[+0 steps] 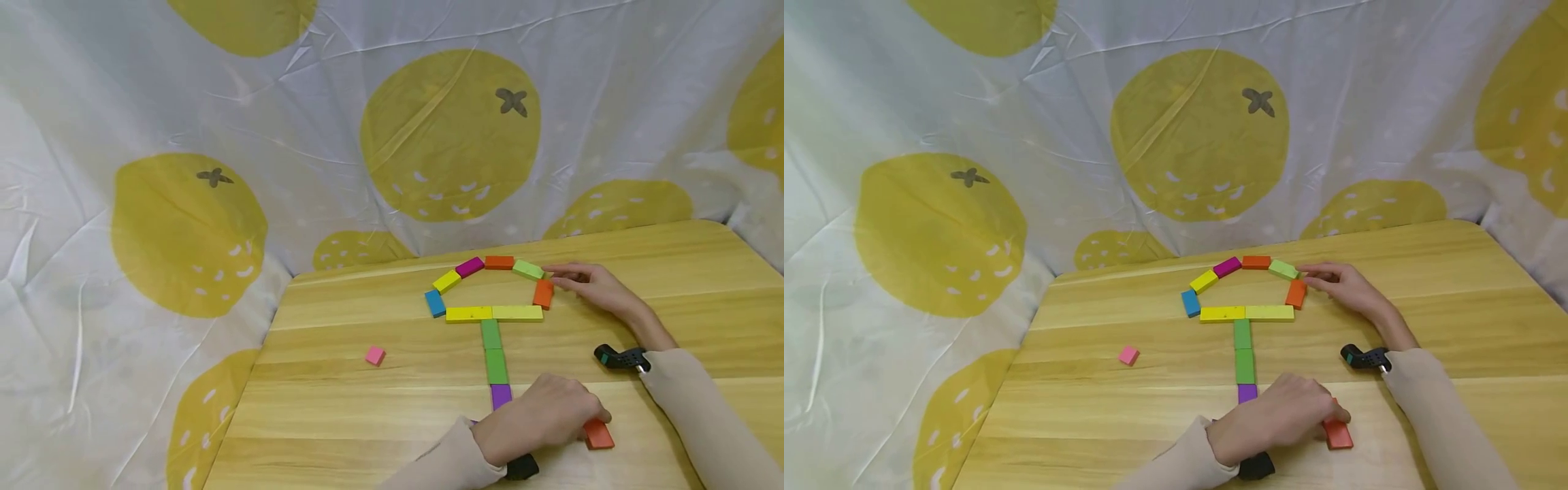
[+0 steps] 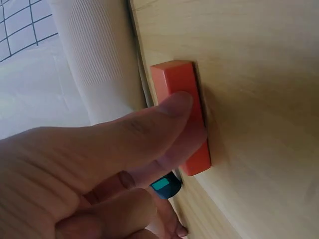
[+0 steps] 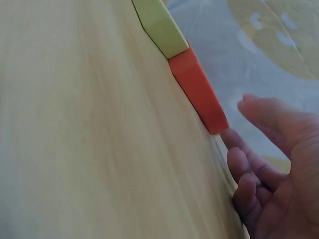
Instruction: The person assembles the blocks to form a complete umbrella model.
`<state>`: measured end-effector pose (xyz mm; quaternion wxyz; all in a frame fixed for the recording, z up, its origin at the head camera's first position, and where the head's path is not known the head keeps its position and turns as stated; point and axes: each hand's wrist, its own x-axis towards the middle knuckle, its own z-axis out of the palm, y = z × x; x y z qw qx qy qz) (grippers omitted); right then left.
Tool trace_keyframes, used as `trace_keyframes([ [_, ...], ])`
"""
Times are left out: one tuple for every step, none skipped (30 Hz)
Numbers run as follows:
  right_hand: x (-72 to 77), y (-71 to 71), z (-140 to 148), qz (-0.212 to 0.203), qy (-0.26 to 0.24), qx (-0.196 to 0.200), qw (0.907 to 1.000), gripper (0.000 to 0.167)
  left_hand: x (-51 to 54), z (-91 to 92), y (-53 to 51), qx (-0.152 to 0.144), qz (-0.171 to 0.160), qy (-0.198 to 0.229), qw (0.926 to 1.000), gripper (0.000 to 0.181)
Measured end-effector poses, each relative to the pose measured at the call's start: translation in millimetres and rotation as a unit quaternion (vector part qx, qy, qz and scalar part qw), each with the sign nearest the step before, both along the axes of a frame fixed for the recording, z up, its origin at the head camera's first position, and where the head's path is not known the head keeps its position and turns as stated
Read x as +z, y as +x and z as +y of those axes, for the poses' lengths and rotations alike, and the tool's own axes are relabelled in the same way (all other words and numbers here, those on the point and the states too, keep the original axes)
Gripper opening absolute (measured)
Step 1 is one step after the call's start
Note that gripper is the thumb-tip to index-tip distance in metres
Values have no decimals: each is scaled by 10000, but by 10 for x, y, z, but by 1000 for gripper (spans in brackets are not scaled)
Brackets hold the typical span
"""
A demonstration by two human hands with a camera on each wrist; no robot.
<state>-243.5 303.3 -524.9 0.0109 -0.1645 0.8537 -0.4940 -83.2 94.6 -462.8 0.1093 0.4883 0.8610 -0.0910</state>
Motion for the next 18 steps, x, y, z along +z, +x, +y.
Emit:
trace_keyframes([
  [-3, -6, -6, 42, 108, -14, 9999, 41, 3, -16, 10, -34, -64, -31, 10000, 36],
  [-6, -14, -12, 73, 198, -28, 9998, 40, 4, -34, 18, -77, -89, -54, 9999, 37],
  [-10, -23, -17, 105, 292, -41, 9995, 40, 5, -49, 26, -107, -126, -75, 9998, 38],
  [-11, -31, -25, 133, 372, -43, 9992, 40, 3, -65, 31, -128, -143, -88, 9998, 39],
  [-12, -39, -32, 162, 446, -38, 9989, 39, 0, -79, 36, -124, -147, -92, 9998, 41],
  [-11, -47, -40, 176, 510, -41, 9985, 39, -4, -91, 40, -128, -123, -103, 9998, 42],
  [-12, -56, -47, 205, 551, -30, 9983, 39, -8, -102, 41, -120, -120, -105, 9998, 43],
  [-12, -64, -52, 220, 587, -18, 9980, 38, -13, -112, 40, -121, -92, -110, 9998, 43],
  [-10, -72, -58, 245, 629, -14, 9977, 38, -16, -117, 39, -119, -84, -121, 9998, 43],
  [-9, -79, -63, 273, 658, -6, 9975, 37, -21, -123, 36, -139, -44, -115, 9998, 42],
  [-9, -87, -66, 294, 674, -2, 9973, 37, -23, -128, 34, -175, -5, -111, 9998, 41],
  [-9, -93, -69, 313, 683, 0, 9972, 37, -26, -131, 31, -219, 5, -102, 9997, 39],
  [-8, -98, -71, 330, 683, 11, 9971, 36, -29, -135, 28, -258, 8, -81, 9996, 38],
  [-7, -102, -72, 333, 693, 16, 9970, 36, -32, -139, 27, -290, 7, -58, 9996, 37],
  [-7, -104, -75, 349, 706, 21, 9969, 36, -34, -143, 27, -329, 1, -43, 9994, 36],
  [-8, -107, -77, 354, 715, 30, 9968, 36, -37, -149, 26, -370, -7, -24, 9993, 36],
  [-9, -109, -79, 351, 724, 36, 9968, 36, -41, -156, 29, -404, -13, -6, 9992, 34],
  [-11, -112, -80, 353, 728, 39, 9967, 36, -46, -163, 32, -444, -7, 16, 9990, 32],
])
